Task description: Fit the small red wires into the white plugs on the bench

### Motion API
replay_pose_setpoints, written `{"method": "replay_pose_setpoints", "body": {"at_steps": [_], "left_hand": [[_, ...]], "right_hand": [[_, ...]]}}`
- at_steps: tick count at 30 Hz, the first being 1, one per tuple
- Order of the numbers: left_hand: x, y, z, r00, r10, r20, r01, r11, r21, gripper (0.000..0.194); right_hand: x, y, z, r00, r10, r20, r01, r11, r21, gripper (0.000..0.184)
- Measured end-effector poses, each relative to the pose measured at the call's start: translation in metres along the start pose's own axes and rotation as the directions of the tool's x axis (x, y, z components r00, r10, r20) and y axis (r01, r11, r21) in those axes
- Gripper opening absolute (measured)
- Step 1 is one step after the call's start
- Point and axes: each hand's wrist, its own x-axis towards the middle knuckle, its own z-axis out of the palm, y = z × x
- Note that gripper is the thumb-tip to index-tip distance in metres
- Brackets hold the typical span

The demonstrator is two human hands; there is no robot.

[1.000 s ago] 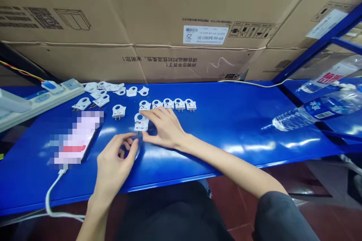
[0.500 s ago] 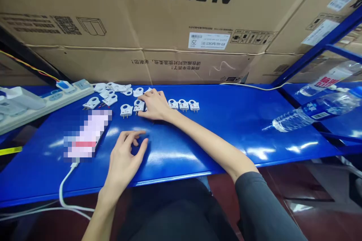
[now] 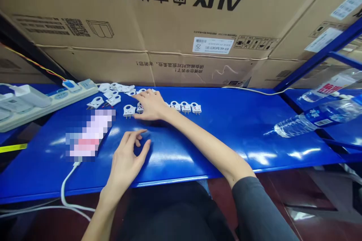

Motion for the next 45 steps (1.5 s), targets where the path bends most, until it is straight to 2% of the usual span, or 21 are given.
{"method": "replay_pose_setpoints", "body": {"at_steps": [3,7,10,13,16,20,22,24,27,32,35,40,45], "left_hand": [[0.0,0.0,0.0,1.0,0.003,0.005,-0.004,1.0,0.015,0.031],[-0.001,-0.002,0.001,1.0,0.02,0.017,-0.021,0.999,0.029,0.031],[-0.002,-0.005,0.002,0.999,0.037,0.031,-0.039,0.997,0.068,0.03],[-0.001,-0.004,0.003,0.991,0.114,0.076,-0.125,0.977,0.173,0.033],[-0.001,-0.003,0.003,0.971,0.199,0.135,-0.228,0.937,0.264,0.035],[-0.001,-0.005,0.004,0.971,0.196,0.135,-0.227,0.935,0.272,0.034],[0.0,-0.007,0.004,0.973,0.186,0.139,-0.216,0.944,0.249,0.033],[0.001,-0.007,0.004,0.974,0.174,0.144,-0.204,0.952,0.231,0.033],[0.005,-0.004,0.003,0.983,0.131,0.132,-0.158,0.963,0.219,0.032],[0.018,0.008,0.006,0.996,0.058,0.07,-0.074,0.964,0.257,0.039],[0.025,0.014,0.008,0.997,0.044,0.061,-0.061,0.948,0.314,0.036],[0.03,0.014,0.008,0.986,0.082,0.145,-0.127,0.933,0.337,0.034],[0.033,0.013,0.012,0.987,0.101,0.128,-0.14,0.927,0.348,0.027]], "right_hand": [[0.009,-0.007,0.011,0.996,-0.087,0.022,0.087,0.996,-0.027,0.078],[0.018,-0.011,0.023,0.992,-0.124,0.04,0.126,0.991,-0.054,0.07],[0.019,-0.013,0.019,0.99,-0.143,0.014,0.144,0.988,-0.062,0.065],[0.008,-0.014,0.007,0.986,-0.161,-0.041,0.16,0.987,-0.033,0.066],[-0.02,-0.011,-0.007,0.982,-0.149,-0.115,0.153,0.988,0.026,0.066],[-0.079,0.0,-0.021,0.979,-0.071,-0.189,0.095,0.988,0.125,0.066],[-0.109,0.006,-0.026,0.987,-0.004,-0.161,0.033,0.984,0.176,0.068],[-0.132,0.012,-0.028,0.995,-0.01,-0.1,0.034,0.97,0.241,0.072],[-0.152,0.016,-0.027,0.999,-0.005,-0.049,0.017,0.965,0.26,0.074],[-0.157,0.021,-0.019,0.999,-0.016,-0.029,0.023,0.966,0.256,0.077],[-0.156,0.023,-0.016,0.999,-0.025,-0.04,0.034,0.965,0.26,0.079],[-0.156,0.021,-0.015,0.999,-0.015,-0.028,0.022,0.965,0.262,0.08],[-0.151,0.022,-0.015,0.998,-0.05,-0.028,0.055,0.975,0.216,0.081]]}}
